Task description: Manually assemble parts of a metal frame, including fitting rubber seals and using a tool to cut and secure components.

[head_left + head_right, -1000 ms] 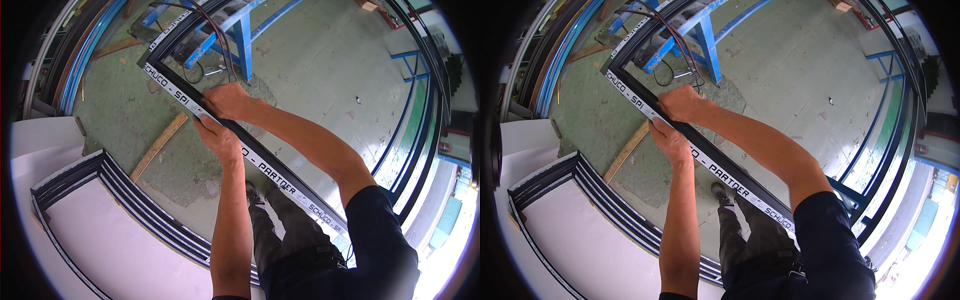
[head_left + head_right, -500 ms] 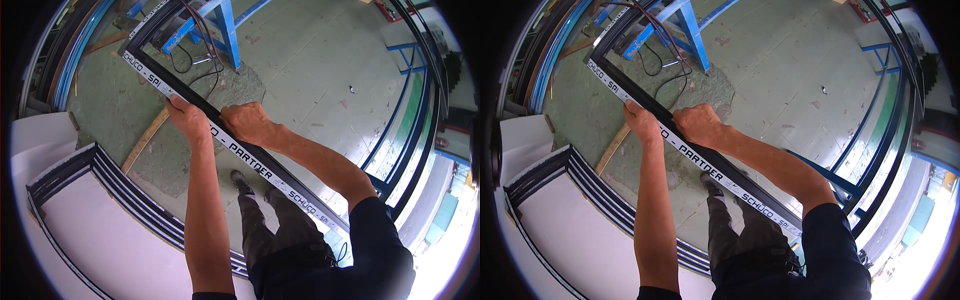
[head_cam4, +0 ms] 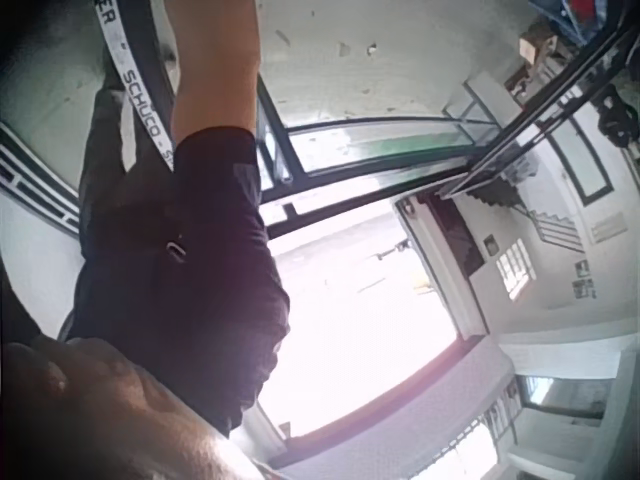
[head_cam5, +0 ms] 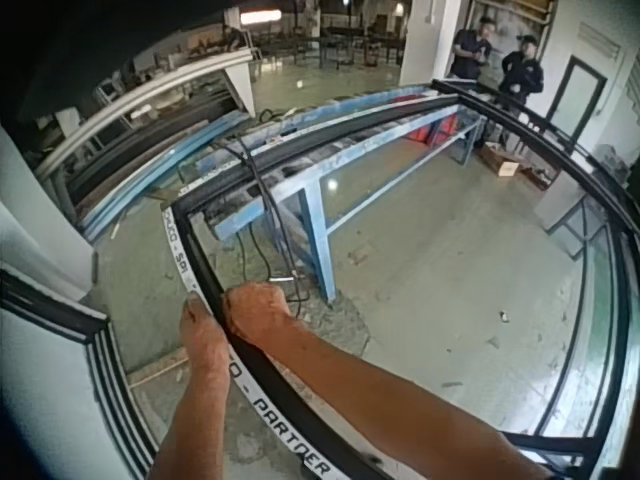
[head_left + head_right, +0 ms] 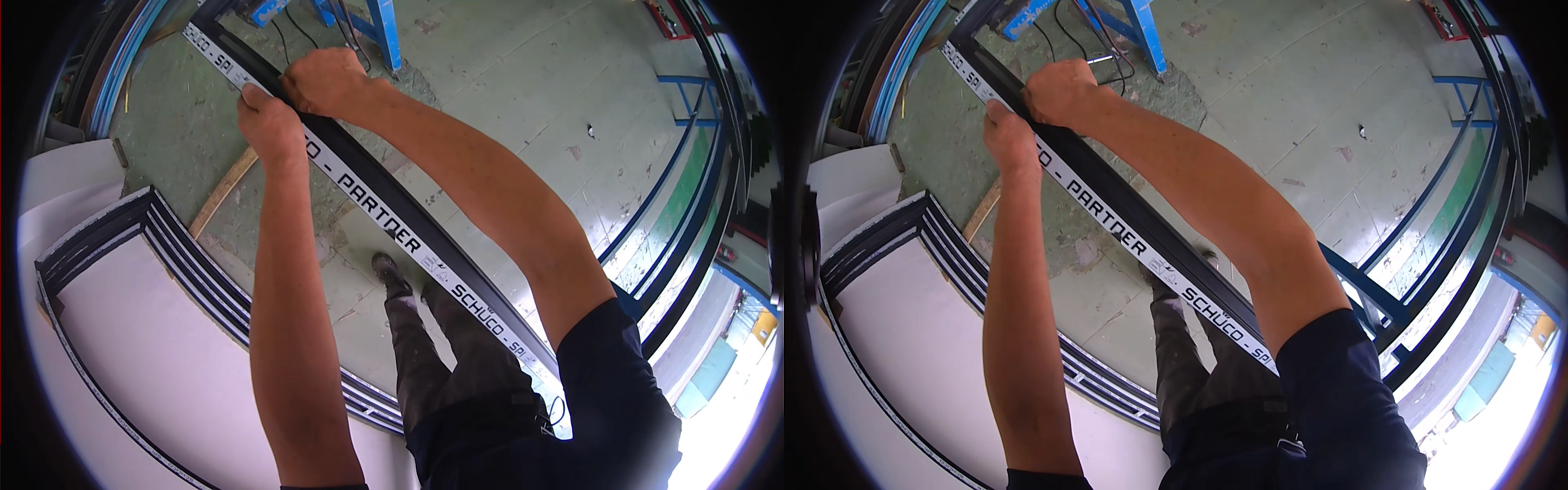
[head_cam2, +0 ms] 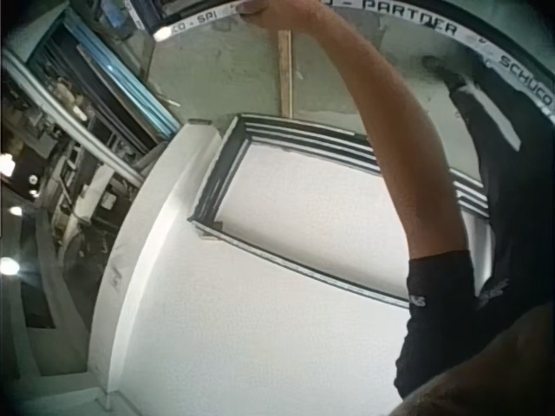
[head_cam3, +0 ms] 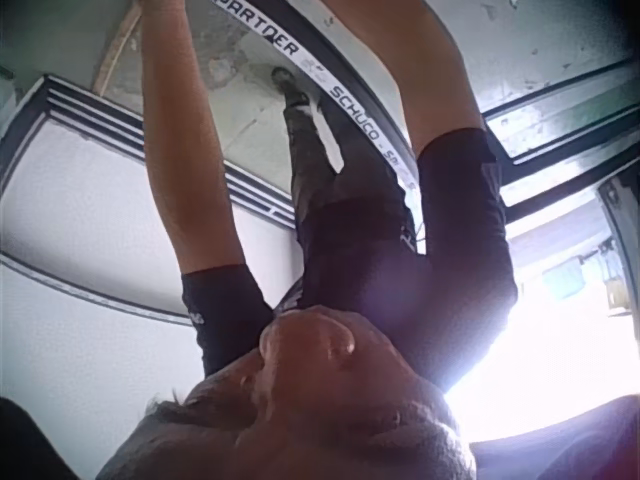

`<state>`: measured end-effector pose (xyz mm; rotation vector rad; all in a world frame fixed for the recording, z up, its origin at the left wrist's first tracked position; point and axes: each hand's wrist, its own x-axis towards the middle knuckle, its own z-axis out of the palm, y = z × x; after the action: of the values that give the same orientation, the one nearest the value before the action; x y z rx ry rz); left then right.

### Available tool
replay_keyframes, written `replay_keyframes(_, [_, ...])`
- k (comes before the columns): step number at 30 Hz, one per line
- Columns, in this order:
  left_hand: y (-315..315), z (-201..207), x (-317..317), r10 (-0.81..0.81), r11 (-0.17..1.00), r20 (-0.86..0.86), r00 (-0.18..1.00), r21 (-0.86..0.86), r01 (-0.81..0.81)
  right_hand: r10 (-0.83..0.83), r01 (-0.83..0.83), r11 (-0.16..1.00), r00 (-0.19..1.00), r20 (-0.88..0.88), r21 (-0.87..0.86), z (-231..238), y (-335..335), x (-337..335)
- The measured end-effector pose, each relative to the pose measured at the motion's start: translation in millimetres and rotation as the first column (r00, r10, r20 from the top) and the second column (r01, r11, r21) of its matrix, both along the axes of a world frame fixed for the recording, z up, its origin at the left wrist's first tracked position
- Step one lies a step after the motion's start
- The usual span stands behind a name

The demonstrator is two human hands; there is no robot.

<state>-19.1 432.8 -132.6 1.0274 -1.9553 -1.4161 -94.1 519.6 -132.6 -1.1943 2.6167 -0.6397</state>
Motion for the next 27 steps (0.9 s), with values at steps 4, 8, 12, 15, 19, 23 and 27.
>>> replay_keyframes(4, [12, 11, 0, 0.014, 1.000, 0.055, 0.998, 0.018, -0.015, -0.050, 0.044, 0.997, 0.994, 0.093, 0.065, 8, 18, 14])
replay_keyframes(8, [9, 11, -2, 0.019, 0.999, 0.098, 0.995, 0.036, -0.023, -0.069, 0.061, 0.994, 0.993, 0.091, 0.087, 8, 35, 36])
replay_keyframes(12, [4, 10, -1, 0.045, 0.997, 0.097, 0.994, 0.059, -0.051, -0.139, 0.123, 0.986, 0.978, 0.153, 0.108, 17, 51, 60])
replay_keyframes(15, [-2, 3, 1, 0.047, 0.998, 0.097, 0.994, 0.029, -0.050, -0.132, 0.125, 0.989, 0.988, 0.083, 0.082, 12, 59, 74])
replay_keyframes(19, [8, 5, 2, 0.062, 0.997, 0.073, 0.995, 0.034, -0.065, -0.087, 0.087, 0.996, 0.996, -0.017, -0.016, 2, 78, 77])
replay_keyframes(23, [11, 11, 2, 0.062, 0.997, 0.102, 0.993, 0.037, -0.066, -0.048, 0.041, 0.987, 0.998, -0.043, -0.157, -5, 72, 55])
replay_keyframes(27, [14, 17, 2, 0.021, 0.999, 0.112, 0.993, 0.033, -0.025, 0.027, 0.036, 0.955, 0.977, 0.209, -0.293, -23, 73, 40])
